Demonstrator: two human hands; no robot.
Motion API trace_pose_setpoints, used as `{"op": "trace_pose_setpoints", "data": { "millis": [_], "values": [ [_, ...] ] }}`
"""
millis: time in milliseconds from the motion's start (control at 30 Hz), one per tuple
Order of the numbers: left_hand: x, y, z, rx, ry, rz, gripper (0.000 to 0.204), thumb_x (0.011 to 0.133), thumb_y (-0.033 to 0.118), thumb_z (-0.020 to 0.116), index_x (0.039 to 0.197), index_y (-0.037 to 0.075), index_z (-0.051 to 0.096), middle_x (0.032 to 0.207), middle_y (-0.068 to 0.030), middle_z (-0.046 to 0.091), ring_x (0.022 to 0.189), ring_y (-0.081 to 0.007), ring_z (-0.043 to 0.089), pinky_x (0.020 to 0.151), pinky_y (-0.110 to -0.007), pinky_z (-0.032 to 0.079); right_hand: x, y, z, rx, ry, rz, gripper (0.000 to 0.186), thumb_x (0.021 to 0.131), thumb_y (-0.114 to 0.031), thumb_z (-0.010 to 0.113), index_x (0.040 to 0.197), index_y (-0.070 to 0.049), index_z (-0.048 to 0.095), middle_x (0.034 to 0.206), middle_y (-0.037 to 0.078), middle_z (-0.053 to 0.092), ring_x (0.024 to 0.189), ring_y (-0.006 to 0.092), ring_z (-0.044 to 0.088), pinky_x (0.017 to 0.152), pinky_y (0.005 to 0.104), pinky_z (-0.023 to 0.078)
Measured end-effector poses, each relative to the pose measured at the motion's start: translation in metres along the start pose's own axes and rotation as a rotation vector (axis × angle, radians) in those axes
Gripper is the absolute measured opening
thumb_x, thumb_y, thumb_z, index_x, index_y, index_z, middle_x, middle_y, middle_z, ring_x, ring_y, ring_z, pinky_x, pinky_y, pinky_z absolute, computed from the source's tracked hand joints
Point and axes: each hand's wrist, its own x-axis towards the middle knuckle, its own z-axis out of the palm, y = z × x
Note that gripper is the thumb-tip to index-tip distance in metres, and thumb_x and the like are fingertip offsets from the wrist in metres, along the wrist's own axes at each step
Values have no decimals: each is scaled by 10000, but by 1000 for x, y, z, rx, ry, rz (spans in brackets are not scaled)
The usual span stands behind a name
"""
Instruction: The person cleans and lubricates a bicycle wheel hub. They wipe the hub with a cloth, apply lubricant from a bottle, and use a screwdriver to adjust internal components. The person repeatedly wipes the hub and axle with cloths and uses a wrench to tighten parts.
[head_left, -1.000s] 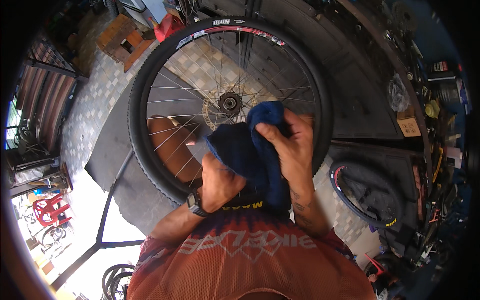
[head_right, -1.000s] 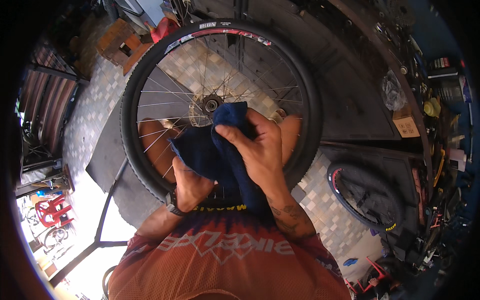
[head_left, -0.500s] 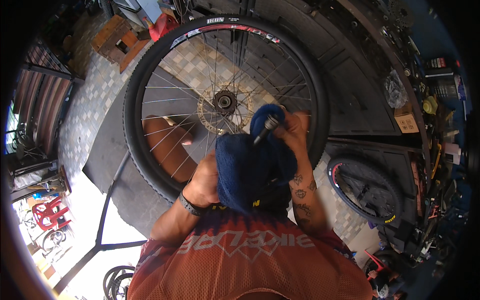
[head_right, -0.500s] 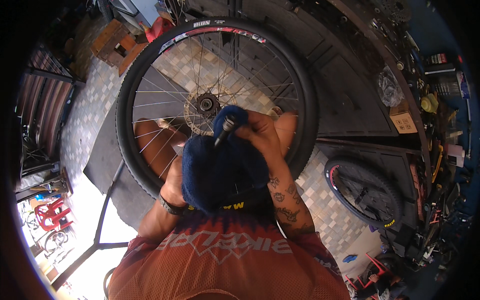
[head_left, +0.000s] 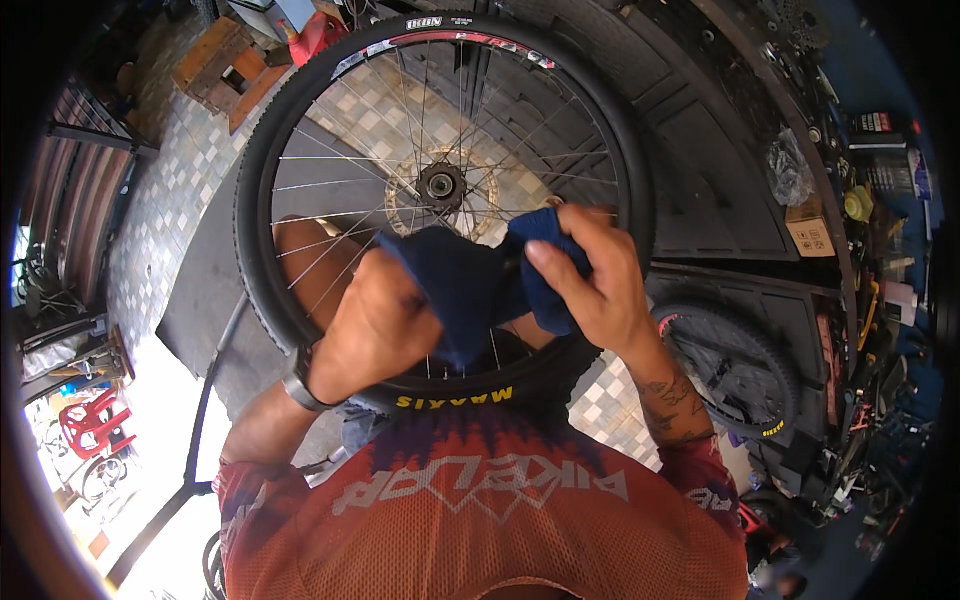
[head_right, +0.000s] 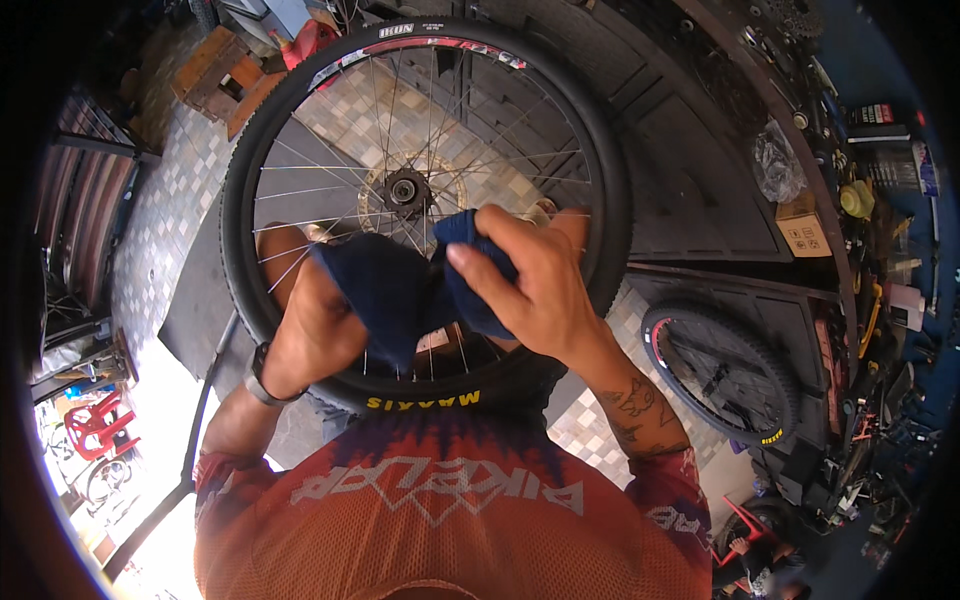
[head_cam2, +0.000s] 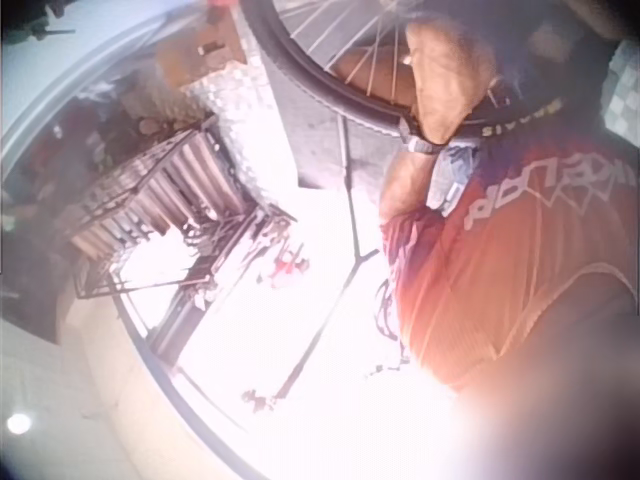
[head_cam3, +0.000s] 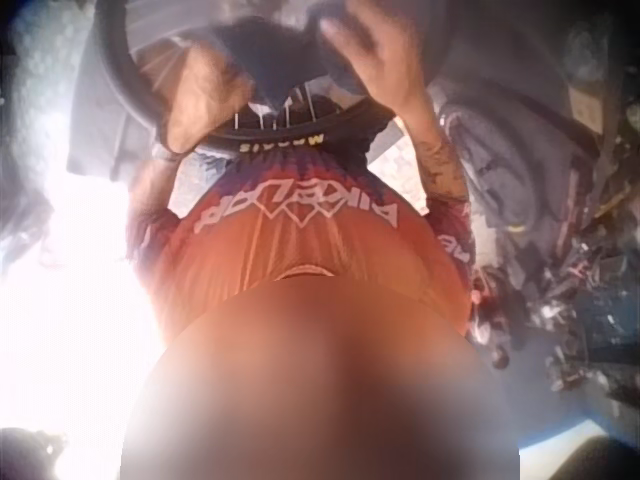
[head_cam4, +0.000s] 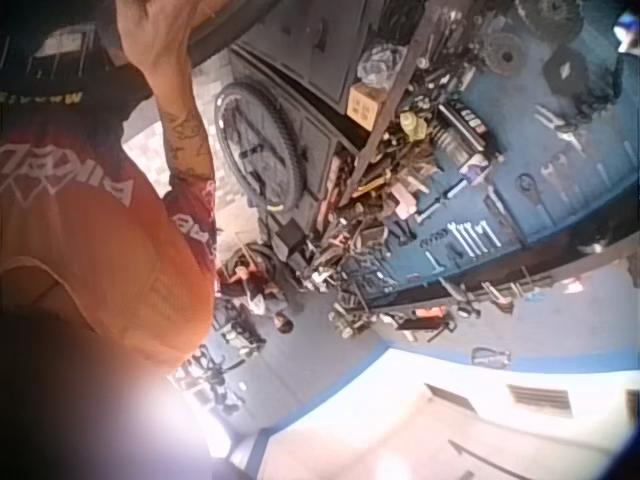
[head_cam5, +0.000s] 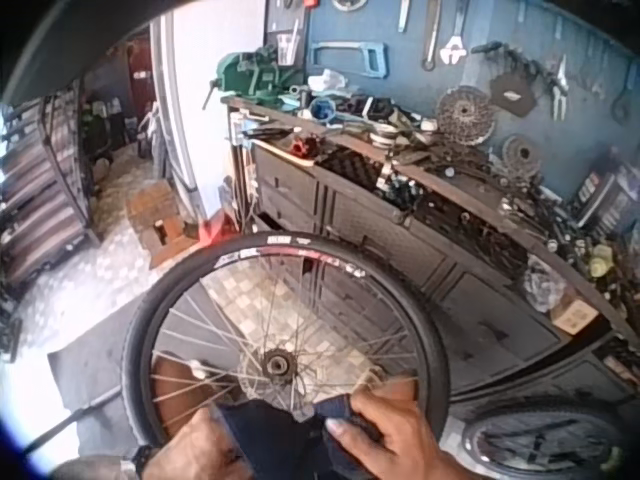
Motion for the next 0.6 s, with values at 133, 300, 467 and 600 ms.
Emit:
{"op": "trace_pose_setpoints", "data": {
  "millis": [133, 300, 467, 600],
  "values": [
    [7, 2, 8, 302, 44, 162, 290, 827, -37, 672, 1102, 39, 722, 1012, -165, 702, 905, -398, 695, 767, -438, 579, 3, 3, 5, 38, 26, 102, 229, 1024, -220, 685, 1015, 7, 655, 745, 93, 625, 662, 175, 603, 661, 305, 462],
    [12, -2, 11, -379, 70, -208, 295, 748, -37, 713, 1033, 40, 721, 968, -157, 708, 790, -382, 703, 673, -420, 577, 3, 10, 11, -60, 146, -256, 188, 974, -143, 719, 1034, 18, 641, 761, 121, 620, 675, 226, 612, 668, 339, 465],
    [3, 5, 19, 260, 46, 236, 307, 736, 5, 753, 1040, 30, 718, 1050, -142, 723, 892, -353, 730, 673, -391, 602, -5, 12, 7, -23, 35, 26, 232, 990, -191, 716, 914, 6, 618, 706, 115, 573, 630, 159, 528, 587, 351, 400],
    [-3, 9, 20, 316, 127, 181, 333, 717, 33, 788, 1042, 28, 718, 1058, -144, 722, 889, -367, 722, 689, -424, 608, -3, 29, 11, 230, 346, 125, 296, 1034, -308, 710, 943, -30, 664, 764, -12, 638, 722, 82, 577, 642, 301, 463]
  ]
}}
